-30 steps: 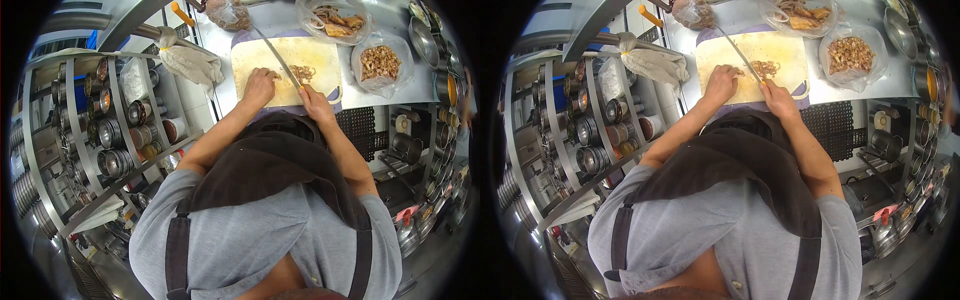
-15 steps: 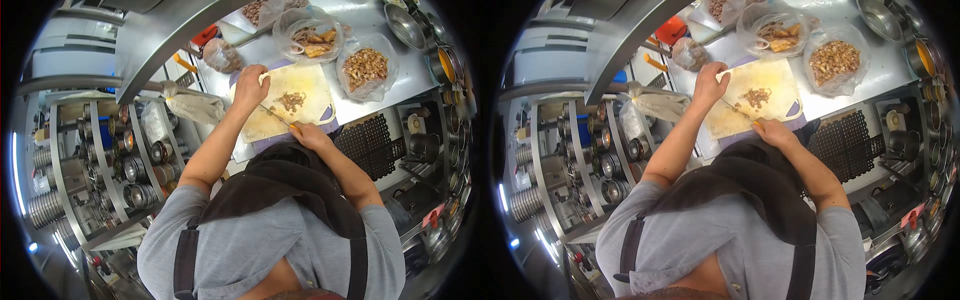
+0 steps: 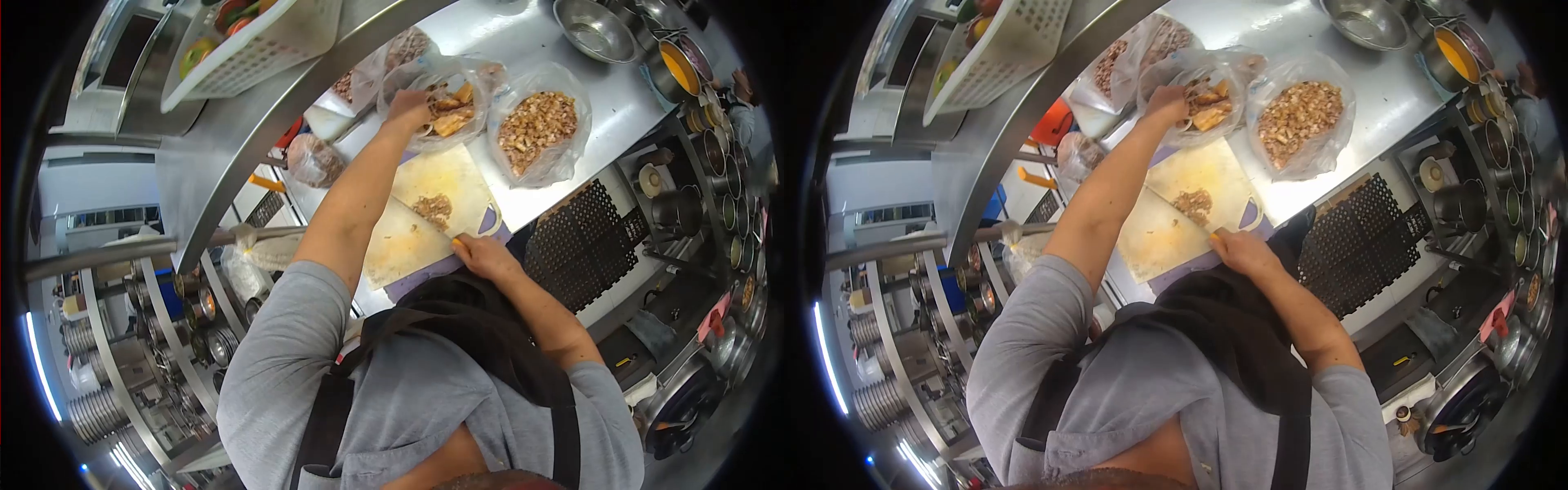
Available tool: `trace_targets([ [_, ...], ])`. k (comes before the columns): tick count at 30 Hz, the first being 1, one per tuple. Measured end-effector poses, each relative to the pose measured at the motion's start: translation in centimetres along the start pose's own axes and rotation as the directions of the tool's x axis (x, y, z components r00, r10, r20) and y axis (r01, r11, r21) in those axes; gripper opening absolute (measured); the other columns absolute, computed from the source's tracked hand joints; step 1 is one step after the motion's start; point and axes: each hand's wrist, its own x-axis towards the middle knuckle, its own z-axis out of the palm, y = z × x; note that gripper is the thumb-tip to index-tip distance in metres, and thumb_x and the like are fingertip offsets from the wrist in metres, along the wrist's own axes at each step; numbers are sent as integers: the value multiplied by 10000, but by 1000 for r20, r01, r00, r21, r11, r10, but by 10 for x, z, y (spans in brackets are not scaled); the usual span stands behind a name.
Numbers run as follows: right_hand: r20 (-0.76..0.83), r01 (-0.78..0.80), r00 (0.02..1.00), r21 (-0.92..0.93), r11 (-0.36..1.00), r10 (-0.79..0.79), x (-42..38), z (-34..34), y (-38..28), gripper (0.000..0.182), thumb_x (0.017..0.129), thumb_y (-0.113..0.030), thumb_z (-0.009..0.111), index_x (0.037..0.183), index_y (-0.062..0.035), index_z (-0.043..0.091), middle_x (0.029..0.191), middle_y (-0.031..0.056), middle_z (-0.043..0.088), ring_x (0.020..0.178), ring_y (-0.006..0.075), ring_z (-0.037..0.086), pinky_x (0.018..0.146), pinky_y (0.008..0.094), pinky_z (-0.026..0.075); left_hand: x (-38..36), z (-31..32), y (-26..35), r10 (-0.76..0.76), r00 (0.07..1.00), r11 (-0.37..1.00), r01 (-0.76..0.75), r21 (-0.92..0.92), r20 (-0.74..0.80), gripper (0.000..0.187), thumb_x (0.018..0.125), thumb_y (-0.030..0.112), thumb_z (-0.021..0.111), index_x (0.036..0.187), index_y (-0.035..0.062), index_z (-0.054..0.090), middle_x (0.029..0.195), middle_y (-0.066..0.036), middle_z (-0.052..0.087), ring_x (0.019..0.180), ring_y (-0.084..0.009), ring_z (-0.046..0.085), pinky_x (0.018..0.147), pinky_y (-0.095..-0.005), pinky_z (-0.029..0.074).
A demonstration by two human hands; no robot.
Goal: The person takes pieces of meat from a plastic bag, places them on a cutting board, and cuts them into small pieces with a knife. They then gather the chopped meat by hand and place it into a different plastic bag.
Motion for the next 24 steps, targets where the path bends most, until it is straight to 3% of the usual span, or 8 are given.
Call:
trace_targets([
  [4,20,5,1000,18,1000,-6,0,-5,0,365,988,-396,468,1114,-80,600,863,247,677,851,439,649,776,542,496,30,19,-15,-28,998,999,30,43,-58,315,813,163,606,1104,85,699,1073,-207,693,1053,-362,653,915,-443,521],
  [9,59,-3,998,35,999,1,-2,-14,-5,362,990,-394,468,1117,-82,598,861,250,674,847,434,649,778,538,496,31,14,-21,6,995,1000,-5,11,-102,276,812,98,563,1023,10,719,1082,-231,683,1060,-351,656,892,-439,529],
  [11,60,3,998,44,999,-6,0,-15,-4,358,991,-393,466,1113,-83,596,854,248,674,841,437,649,772,539,497,29,13,-31,96,961,978,-140,-156,-260,297,802,146,600,1018,-31,699,1041,-252,682,987,-358,670,845,-438,530],
  [15,67,17,998,9,1000,-17,2,-13,-2,358,993,-395,463,1107,-82,594,857,248,673,845,440,647,768,542,496,7,-1,-42,84,965,926,-168,-338,-250,299,815,158,677,1076,13,694,925,-145,713,843,-251,670,764,-367,520],
  [17,53,24,998,-19,1000,-23,2,-11,-2,346,995,-389,459,1103,-88,591,860,250,672,848,442,646,765,546,494,-12,-8,-44,9,994,481,-97,-872,-105,338,790,132,743,1077,-34,680,943,-112,713,809,-183,653,703,-301,509],
  [20,9,22,1000,-14,1000,-22,2,-8,-3,321,989,-361,502,1067,-69,612,830,262,654,831,457,631,740,528,489,-59,-24,-40,-87,995,266,-21,-964,-46,339,821,65,735,1138,-26,658,981,-64,707,820,-127,632,690,-264,493],
  [23,-34,0,999,9,1000,0,0,-7,-6,326,990,-359,502,1063,-62,617,825,262,651,841,466,622,747,529,482,-108,-15,-55,-22,1000,132,10,-991,7,346,857,79,716,1175,-16,616,1009,-71,693,861,-137,639,713,-260,485],
  [24,-129,95,987,-11,995,-95,2,4,7,344,1001,-364,497,1063,-45,612,751,242,646,698,420,645,650,490,498,-126,-6,-60,32,999,39,34,-999,35,341,869,95,716,1173,-11,605,1021,-66,681,896,-132,633,743,-252,481],
])
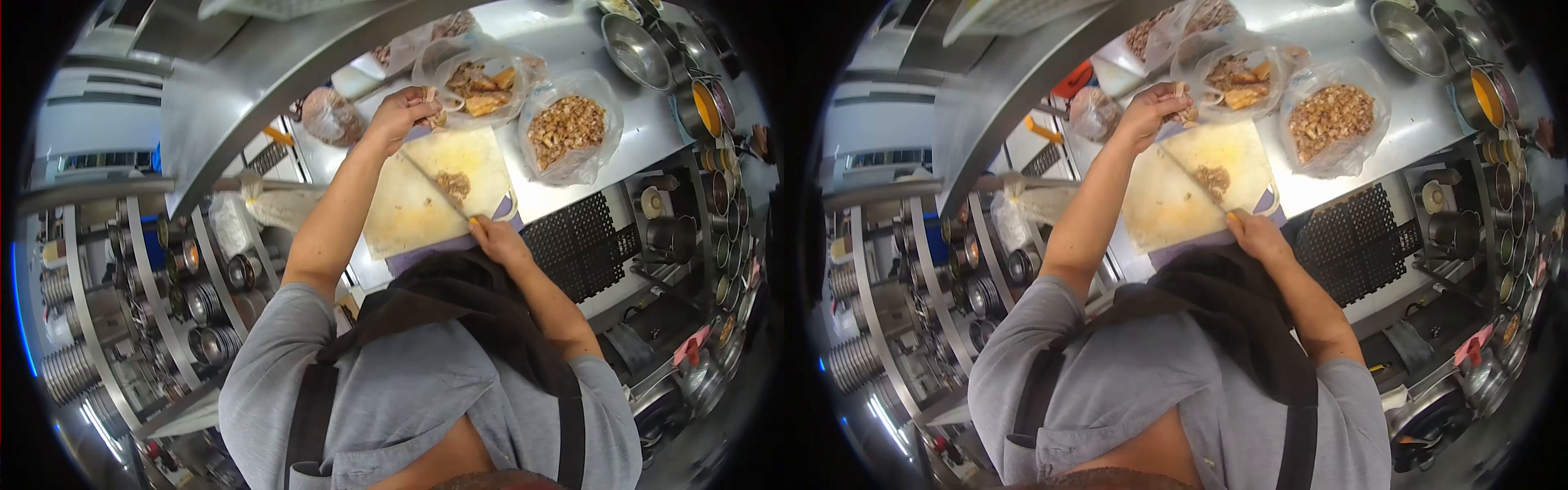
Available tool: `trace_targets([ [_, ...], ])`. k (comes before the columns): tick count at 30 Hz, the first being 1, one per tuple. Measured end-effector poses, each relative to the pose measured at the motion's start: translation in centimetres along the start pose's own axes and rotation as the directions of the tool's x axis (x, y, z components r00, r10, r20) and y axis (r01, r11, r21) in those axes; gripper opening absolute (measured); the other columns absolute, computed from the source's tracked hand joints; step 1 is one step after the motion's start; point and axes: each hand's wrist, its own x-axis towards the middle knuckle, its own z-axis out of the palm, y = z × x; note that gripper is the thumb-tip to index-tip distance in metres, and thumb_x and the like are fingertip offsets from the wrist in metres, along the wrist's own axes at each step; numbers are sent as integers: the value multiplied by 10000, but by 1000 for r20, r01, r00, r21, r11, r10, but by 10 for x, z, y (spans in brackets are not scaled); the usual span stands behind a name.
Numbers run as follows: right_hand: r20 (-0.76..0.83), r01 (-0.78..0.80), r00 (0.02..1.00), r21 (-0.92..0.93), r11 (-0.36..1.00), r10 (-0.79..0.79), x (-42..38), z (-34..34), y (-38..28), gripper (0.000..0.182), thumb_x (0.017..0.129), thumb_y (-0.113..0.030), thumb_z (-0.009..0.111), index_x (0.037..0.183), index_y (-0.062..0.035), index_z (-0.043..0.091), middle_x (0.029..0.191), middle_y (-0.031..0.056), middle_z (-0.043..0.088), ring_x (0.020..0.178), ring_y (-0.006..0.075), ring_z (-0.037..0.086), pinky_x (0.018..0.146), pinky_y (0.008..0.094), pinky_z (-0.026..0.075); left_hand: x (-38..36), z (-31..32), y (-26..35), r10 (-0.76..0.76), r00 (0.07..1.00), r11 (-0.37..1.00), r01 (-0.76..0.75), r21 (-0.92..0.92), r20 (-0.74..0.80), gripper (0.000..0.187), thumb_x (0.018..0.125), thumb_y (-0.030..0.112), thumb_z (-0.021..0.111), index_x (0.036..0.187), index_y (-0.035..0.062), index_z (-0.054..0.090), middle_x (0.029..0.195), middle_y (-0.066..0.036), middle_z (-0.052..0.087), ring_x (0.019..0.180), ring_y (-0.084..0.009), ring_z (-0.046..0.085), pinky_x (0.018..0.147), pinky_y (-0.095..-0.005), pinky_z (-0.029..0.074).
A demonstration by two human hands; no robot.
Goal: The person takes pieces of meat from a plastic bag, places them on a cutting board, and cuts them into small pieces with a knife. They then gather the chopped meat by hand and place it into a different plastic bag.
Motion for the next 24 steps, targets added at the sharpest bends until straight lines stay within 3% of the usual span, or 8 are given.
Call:
trace_targets([
  [2,111,-220,971,95,971,210,-2,-9,-15,380,1004,-400,469,1067,-54,611,840,255,667,794,427,658,726,505,505,-43,6,-14,-57,994,997,53,-52,-92,359,873,60,688,1210,6,577,1049,-81,672,911,-150,640,756,-255,491],
  [5,182,-333,940,293,896,289,-6,-14,-26,382,1017,-380,478,1018,-22,612,594,95,574,411,188,542,442,348,446,-83,3,-71,-39,986,992,19,-127,-161,503,851,-11,618,1333,32,479,1113,-122,650,874,-199,668,794,-291,537],
  [6,205,-342,934,277,898,293,-7,-12,-26,382,1017,-380,478,1018,-22,612,594,95,574,411,188,542,442,348,446,-90,1,-99,-52,983,989,26,-147,-177,503,851,-11,618,1333,32,479,1113,-122,650,874,-199,668,794,-291,537],
  [8,183,-351,935,340,873,304,-7,-11,-30,380,1019,-371,476,1002,-16,612,581,74,556,409,170,528,424,332,430,-100,-3,-140,-1,921,911,161,379,-390,488,818,19,622,1295,15,522,1086,-154,682,927,-264,690,798,-350,560],
  [9,173,-355,934,342,870,313,-7,-9,-29,382,1019,-367,477,1023,-13,619,579,67,555,406,162,522,418,324,426,-108,-2,-143,56,921,892,128,435,-386,460,802,52,632,1256,24,565,1102,-189,671,954,-326,687,815,-381,561],
  [16,151,-360,932,264,895,330,-7,-8,-37,390,1020,-372,473,1085,-20,629,576,66,550,409,164,523,426,326,430,-133,-3,-139,278,910,607,81,791,-307,297,781,67,637,1071,17,672,1069,-192,667,990,-373,636,893,-428,516],
  [20,122,-337,940,180,924,319,-8,-7,-44,388,1020,-368,470,1098,-19,620,600,106,579,410,186,536,448,349,447,-133,1,-128,446,895,425,-178,888,-34,287,774,115,671,1056,63,685,1094,-124,662,1053,-317,602,931,-419,474],
  [24,55,-256,966,18,967,254,-5,-1,-39,361,1014,-353,475,1108,-32,610,743,221,654,624,371,640,605,466,493,-132,21,-135,461,879,280,-273,920,120,235,760,146,689,990,98,690,1006,-76,668,995,-301,587,831,-426,471],
])
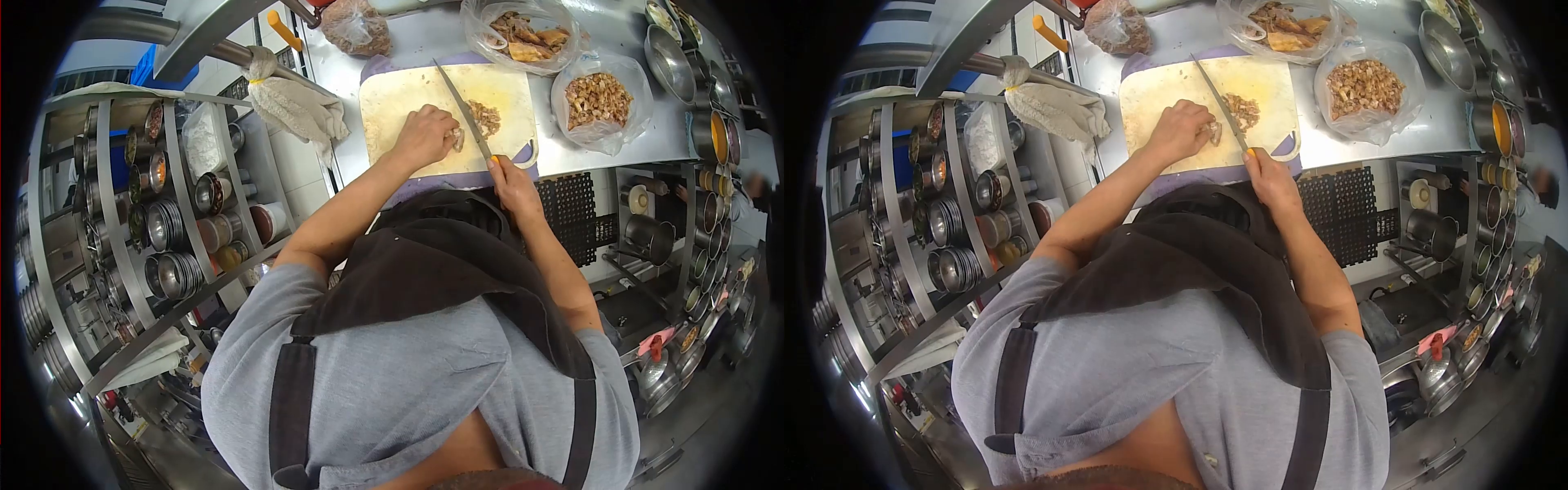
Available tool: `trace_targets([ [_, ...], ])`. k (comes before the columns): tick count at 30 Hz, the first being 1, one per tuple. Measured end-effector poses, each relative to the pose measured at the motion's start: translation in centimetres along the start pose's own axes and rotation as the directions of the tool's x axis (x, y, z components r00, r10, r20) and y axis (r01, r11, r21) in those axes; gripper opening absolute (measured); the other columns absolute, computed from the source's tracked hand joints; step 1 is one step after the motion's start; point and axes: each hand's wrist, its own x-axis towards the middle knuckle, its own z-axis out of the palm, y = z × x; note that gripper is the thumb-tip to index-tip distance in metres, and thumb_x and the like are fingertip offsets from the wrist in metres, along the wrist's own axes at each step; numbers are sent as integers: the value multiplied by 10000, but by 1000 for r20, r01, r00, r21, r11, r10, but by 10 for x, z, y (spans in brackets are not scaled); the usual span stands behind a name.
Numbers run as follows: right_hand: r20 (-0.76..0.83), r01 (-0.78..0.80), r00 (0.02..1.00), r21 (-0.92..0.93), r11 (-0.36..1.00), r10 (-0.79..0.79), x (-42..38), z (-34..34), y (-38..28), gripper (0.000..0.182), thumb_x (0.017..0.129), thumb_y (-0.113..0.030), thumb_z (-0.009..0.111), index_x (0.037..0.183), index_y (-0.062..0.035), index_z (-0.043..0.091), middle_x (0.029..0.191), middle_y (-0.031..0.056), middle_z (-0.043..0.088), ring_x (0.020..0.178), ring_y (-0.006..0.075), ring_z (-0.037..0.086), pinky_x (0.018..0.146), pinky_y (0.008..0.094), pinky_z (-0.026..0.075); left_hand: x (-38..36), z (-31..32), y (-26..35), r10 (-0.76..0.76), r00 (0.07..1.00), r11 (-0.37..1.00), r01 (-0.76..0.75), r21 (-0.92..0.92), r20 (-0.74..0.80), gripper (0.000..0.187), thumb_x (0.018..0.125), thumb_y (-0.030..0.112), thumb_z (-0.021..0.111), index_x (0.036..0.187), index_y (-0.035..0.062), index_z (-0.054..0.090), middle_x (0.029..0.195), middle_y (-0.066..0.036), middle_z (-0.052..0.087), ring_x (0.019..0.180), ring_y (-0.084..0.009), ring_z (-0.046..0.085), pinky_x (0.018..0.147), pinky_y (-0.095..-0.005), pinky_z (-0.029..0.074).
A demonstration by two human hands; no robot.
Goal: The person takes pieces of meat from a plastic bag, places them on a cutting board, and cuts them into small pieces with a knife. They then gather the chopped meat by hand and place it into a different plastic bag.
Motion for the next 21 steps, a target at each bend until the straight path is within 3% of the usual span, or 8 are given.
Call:
trace_targets([
  [1,-55,71,996,-58,996,-74,1,3,4,348,1011,-346,479,1109,-37,608,799,252,666,724,431,653,664,504,495,1,3,1,-1,1000,1000,1,-4,-1,235,760,146,689,990,98,690,1006,-76,668,995,-301,587,831,-426,471],
  [4,-95,135,986,-47,990,-139,-4,0,-1,328,1006,-337,491,1110,-47,606,841,259,663,849,473,626,719,539,478,-1,14,3,-44,999,999,44,-21,-21,204,775,175,696,962,93,685,952,-78,678,976,-297,594,805,-423,468],
  [10,-81,230,967,-153,961,-244,-7,0,-5,322,1007,-331,491,1113,-45,597,819,267,657,813,465,633,703,537,478,-1,15,5,-142,988,989,139,-47,-63,205,783,171,707,932,33,673,876,-126,679,928,-321,607,804,-436,475],
  [21,29,198,980,-172,965,-196,6,3,-7,336,1015,-343,461,1127,-48,576,847,297,649,839,483,622,726,553,474,-2,21,-7,-27,992,989,8,-148,-125,152,718,59,686,858,6,655,853,-148,675,887,-339,597,817,-430,489],
])
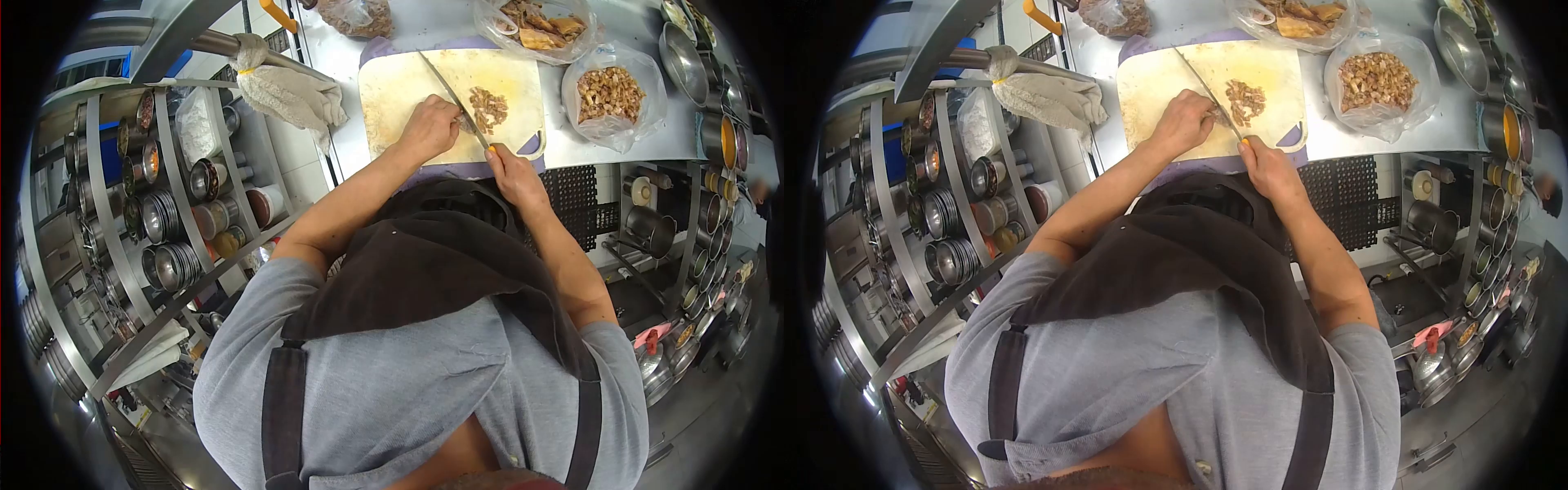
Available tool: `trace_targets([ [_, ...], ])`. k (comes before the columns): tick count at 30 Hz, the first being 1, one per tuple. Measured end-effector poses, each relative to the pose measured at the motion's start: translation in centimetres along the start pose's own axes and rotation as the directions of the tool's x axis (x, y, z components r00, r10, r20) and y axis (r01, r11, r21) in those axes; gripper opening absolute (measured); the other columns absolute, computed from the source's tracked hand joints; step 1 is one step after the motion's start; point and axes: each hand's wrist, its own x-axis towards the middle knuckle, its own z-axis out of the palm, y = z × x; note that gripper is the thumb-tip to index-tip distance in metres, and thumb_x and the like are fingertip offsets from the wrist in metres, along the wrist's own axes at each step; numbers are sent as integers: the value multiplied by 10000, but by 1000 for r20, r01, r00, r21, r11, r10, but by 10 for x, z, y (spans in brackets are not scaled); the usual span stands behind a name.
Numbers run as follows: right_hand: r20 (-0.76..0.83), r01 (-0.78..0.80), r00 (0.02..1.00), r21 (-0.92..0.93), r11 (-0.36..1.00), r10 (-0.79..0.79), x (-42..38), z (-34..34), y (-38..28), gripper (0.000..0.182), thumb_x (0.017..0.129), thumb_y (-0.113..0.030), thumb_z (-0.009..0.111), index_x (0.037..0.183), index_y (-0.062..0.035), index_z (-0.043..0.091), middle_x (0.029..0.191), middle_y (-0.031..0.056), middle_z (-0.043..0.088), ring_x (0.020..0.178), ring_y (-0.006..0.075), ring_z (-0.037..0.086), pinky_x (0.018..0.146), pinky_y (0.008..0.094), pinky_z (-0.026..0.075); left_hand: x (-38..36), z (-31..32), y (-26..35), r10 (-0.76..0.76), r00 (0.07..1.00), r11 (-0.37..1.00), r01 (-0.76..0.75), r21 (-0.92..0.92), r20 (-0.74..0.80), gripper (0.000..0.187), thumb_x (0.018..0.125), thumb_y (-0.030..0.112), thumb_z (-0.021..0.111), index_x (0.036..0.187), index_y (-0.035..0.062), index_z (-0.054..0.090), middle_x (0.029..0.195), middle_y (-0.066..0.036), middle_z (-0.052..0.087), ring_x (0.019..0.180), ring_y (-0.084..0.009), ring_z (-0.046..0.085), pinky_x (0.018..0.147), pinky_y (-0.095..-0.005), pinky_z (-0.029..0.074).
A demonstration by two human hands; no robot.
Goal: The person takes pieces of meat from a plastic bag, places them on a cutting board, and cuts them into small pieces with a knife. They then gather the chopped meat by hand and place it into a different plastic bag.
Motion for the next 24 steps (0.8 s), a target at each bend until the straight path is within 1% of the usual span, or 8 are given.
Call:
trace_targets([
  [2,-9,-10,1000,-10,1000,10,12,7,-5,335,1015,-343,460,1126,-49,576,833,301,648,828,490,622,723,557,474,0,0,0,5,1000,1000,-6,8,4,149,717,49,684,857,7,655,851,-147,674,887,-341,596,817,-430,489],
  [4,-66,-8,998,16,1000,10,29,19,-5,338,1013,-340,463,1148,-51,576,799,312,641,801,500,622,713,566,475,1,0,1,16,1000,1000,-17,17,6,147,716,40,682,857,8,655,850,-146,673,887,-342,596,817,-430,488],
  [7,-65,14,998,77,997,-9,42,20,-3,354,1010,-346,474,1178,-52,575,771,319,634,780,502,625,702,568,475,1,-1,0,11,1000,999,-12,32,18,153,715,43,687,861,6,655,846,-147,671,886,-341,596,820,-431,489],
  [9,-66,14,998,82,997,-9,39,16,-2,360,1011,-351,471,1180,-52,576,780,316,637,789,499,627,706,564,475,0,-1,5,-4,1000,1000,5,24,-30,146,719,45,688,857,3,659,843,-149,670,888,-338,599,821,-430,491],
  [14,-28,8,1000,71,997,-6,12,-8,-7,362,1015,-360,463,1162,-51,582,815,303,648,819,491,630,720,553,476,-1,-2,9,-40,999,999,41,23,-28,122,728,42,682,844,4,670,833,-150,670,885,-338,602,813,-427,496],
  [20,91,-6,996,-2,1000,6,8,-8,3,340,1018,-348,459,1126,-48,581,841,286,658,838,487,627,729,547,474,0,-1,14,-65,998,997,66,45,-27,115,729,36,678,838,2,674,822,-150,668,878,-338,604,804,-426,498],
  [22,34,31,999,75,997,-33,14,-2,4,336,1016,-347,463,1107,-44,577,830,295,651,821,489,624,720,557,469,-1,-1,12,-64,997,996,66,53,-34,115,728,35,678,837,1,672,826,-150,668,878,-338,604,803,-427,497],
  [24,-3,41,999,63,997,-41,30,11,-1,335,1015,-346,465,1104,-42,576,821,298,649,812,487,624,716,560,468,0,0,13,-74,997,995,76,58,-33,123,726,33,676,844,-1,668,828,-147,670,875,-340,603,804,-427,495],
])
